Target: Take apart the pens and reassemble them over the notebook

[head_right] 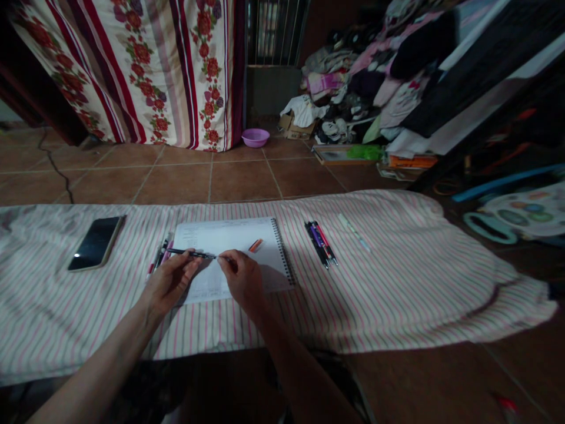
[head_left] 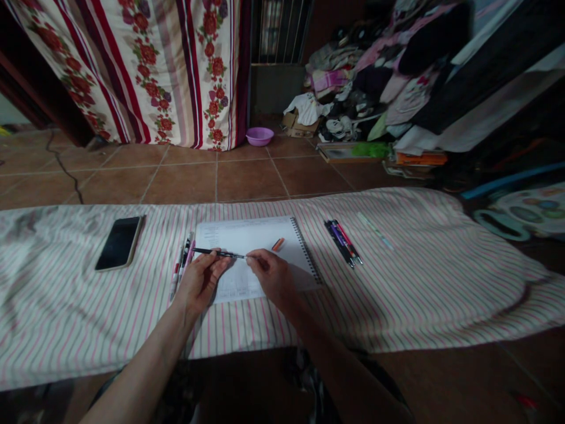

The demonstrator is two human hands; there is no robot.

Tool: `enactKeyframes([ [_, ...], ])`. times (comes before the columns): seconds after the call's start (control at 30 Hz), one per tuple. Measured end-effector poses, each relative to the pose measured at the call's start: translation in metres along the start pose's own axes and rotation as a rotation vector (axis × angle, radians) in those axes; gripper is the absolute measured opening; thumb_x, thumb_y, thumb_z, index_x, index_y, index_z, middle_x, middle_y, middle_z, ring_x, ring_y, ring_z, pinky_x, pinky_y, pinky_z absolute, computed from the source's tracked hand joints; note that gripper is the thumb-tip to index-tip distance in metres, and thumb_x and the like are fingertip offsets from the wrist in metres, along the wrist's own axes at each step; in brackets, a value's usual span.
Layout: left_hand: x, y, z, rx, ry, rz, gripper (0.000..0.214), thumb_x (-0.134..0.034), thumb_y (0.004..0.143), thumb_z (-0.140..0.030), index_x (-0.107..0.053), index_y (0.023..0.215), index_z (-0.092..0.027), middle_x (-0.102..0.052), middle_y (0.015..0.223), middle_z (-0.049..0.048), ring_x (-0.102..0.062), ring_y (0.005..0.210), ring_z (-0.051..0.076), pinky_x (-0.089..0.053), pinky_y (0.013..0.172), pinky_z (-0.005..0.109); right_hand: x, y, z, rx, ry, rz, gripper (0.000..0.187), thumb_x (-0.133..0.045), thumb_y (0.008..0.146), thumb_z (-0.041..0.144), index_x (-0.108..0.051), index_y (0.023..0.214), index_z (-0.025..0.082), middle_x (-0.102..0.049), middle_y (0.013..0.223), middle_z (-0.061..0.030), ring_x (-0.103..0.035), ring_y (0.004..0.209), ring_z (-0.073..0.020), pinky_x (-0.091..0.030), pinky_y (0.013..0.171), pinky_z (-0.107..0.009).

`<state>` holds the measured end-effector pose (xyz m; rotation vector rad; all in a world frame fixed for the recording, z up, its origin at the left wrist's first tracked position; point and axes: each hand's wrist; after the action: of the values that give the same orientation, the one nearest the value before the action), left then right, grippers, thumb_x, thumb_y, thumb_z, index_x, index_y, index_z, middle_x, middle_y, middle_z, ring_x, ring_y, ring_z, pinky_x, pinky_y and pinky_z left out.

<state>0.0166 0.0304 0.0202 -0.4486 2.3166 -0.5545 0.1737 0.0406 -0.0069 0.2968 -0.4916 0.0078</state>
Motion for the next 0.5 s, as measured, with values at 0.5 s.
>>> enactKeyframes([
  [0.5,-0.0017,0.0011,0.002,-0.001,-0.001,-0.009,0.02,-0.043,0.083,0.001,-0.06,0.074,-0.004,-0.065,0.063,0.0092,-0.067,0.059,0.012,-0.057,0.061,0.017,-0.0015,-0.0007,0.0011,-0.019,0.024,-0.026,0.01,-0.057,0.076,0.02,-0.064,0.083,0.019,-0.068,0.076,-0.0016,-0.061,0.065,-0.0126,-0.048,0.065,-0.023],
])
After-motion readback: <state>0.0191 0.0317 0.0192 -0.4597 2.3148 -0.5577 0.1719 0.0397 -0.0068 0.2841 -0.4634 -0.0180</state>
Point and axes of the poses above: each hand's wrist, its own y-axis towards the middle knuckle, its own x-axis out of the back of the hand, z = x × y
